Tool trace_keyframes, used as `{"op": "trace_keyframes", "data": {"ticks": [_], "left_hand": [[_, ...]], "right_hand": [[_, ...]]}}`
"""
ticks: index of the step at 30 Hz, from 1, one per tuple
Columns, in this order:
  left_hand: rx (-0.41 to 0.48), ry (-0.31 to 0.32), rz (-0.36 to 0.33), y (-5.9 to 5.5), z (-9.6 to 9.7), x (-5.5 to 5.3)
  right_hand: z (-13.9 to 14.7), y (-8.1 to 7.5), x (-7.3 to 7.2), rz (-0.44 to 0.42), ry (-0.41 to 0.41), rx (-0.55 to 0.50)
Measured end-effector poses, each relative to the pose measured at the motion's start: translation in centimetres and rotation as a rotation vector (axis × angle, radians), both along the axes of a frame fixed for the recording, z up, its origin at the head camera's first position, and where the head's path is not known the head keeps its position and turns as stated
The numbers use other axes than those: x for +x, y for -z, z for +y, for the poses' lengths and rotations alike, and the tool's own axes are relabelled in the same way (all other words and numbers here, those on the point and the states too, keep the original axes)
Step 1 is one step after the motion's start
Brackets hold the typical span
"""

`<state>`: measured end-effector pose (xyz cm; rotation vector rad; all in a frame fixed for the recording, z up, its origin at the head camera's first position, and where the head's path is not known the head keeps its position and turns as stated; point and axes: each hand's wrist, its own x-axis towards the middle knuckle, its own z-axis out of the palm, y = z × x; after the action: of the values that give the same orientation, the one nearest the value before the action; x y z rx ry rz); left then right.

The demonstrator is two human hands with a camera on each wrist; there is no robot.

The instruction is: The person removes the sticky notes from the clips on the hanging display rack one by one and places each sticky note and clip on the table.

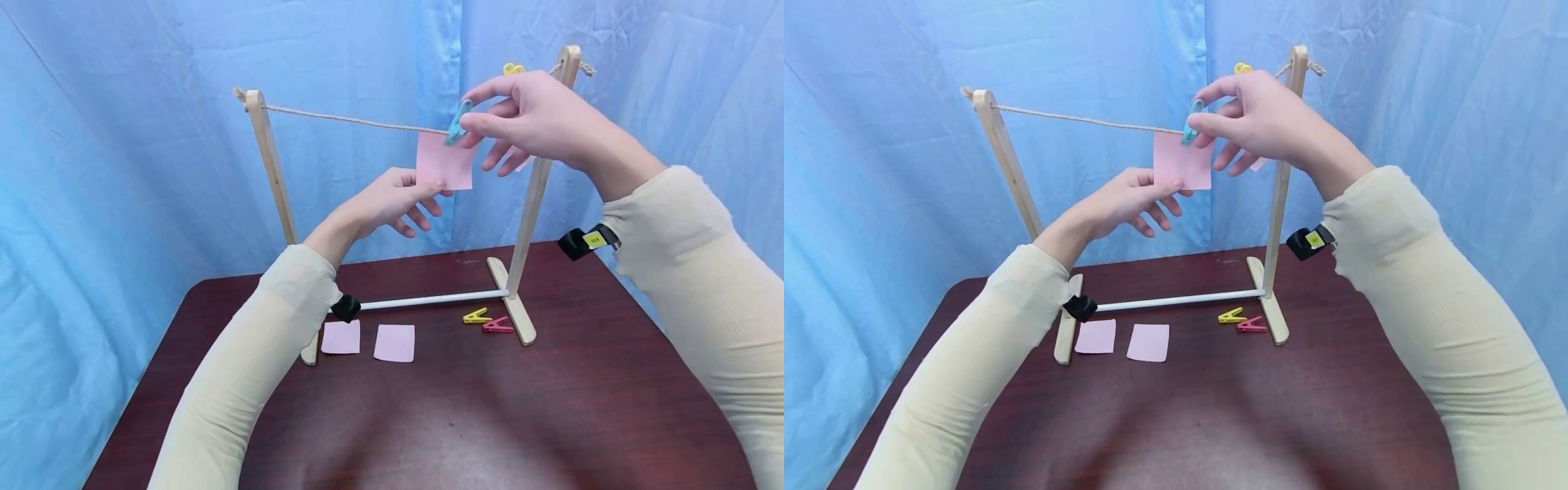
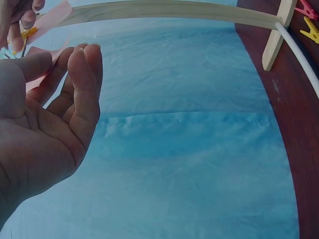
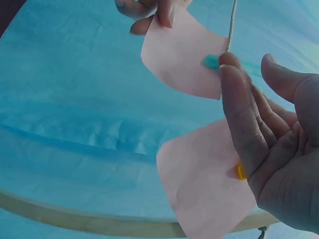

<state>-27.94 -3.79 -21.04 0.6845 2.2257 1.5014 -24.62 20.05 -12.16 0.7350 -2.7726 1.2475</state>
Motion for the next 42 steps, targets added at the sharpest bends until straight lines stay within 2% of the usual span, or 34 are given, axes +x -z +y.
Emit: {"op": "trace_keyframes", "data": {"ticks": [9,14,23,28,34,42], "left_hand": [[-0.022,0.006,0.020,-0.4,-0.3,-0.2],[-0.035,-0.022,0.044,-0.8,-0.8,-0.5],[-0.058,-0.001,0.044,-1.4,-0.8,-0.6],[-0.093,0.013,0.035,-1.8,-0.8,-0.6],[-0.130,0.053,0.040,-1.7,-0.9,-0.5],[-0.118,0.054,0.038,-1.5,-1.1,-0.4]], "right_hand": [[0.8,0.5,-0.3,0.110,-0.011,0.128],[0.7,0.8,-0.7,0.129,-0.018,0.160],[1.1,0.9,-1.0,0.120,-0.050,0.205],[1.0,0.8,-0.8,0.156,-0.041,0.200],[0.6,0.6,-0.4,0.228,0.015,0.188],[1.0,1.0,-0.4,0.212,0.047,0.153]]}}
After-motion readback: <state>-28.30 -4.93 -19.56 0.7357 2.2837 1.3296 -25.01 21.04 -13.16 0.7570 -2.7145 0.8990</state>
